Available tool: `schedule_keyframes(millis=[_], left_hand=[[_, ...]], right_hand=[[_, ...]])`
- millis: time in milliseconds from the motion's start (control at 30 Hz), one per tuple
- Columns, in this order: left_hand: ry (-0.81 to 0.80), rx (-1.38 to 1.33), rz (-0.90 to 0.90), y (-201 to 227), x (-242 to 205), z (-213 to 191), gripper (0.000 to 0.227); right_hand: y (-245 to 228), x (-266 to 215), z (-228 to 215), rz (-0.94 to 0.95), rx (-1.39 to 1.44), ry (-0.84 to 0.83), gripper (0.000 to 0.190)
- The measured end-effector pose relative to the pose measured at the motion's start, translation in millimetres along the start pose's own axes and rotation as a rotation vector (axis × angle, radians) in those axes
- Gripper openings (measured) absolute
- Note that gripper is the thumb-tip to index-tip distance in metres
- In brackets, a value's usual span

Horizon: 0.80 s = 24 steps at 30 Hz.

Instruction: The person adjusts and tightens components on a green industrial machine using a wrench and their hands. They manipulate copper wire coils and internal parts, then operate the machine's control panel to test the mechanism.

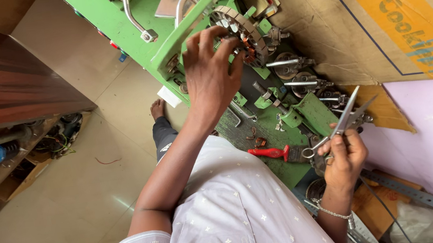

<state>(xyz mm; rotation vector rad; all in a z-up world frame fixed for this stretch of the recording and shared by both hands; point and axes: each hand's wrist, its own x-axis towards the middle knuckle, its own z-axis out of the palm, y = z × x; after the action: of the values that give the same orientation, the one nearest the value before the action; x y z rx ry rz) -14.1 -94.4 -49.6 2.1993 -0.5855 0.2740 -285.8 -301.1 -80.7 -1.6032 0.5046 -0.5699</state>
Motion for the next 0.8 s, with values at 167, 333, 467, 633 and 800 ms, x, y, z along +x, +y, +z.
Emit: schedule_keyframes(millis=[167, 333, 467, 633, 800], left_hand=[[-0.013, -0.217, -0.11, -13.2, -3.1, 8.0, 0.014], [-0.142, -0.537, -0.145, -40.8, -4.0, 1.6, 0.018], [-0.192, -0.398, -0.224, -32.1, -7.0, -0.5, 0.02], [-0.032, -0.149, 0.095, -19.1, -4.7, -6.4, 0.021], [-0.112, -0.305, 0.077, -27.8, 0.0, -10.0, 0.025]], right_hand=[[2.5, 2.9, 15.2, 0.083, -0.016, -0.028, 0.027], [3.6, -3.6, 24.8, 0.137, 0.116, -0.034, 0.027], [-6.8, 7.6, 40.2, 0.081, 0.012, -0.028, 0.032], [-55.6, 34.3, 64.7, 0.01, -0.561, -0.127, 0.034], [-113.2, 62.9, 86.4, -0.168, -0.764, -0.408, 0.031]])
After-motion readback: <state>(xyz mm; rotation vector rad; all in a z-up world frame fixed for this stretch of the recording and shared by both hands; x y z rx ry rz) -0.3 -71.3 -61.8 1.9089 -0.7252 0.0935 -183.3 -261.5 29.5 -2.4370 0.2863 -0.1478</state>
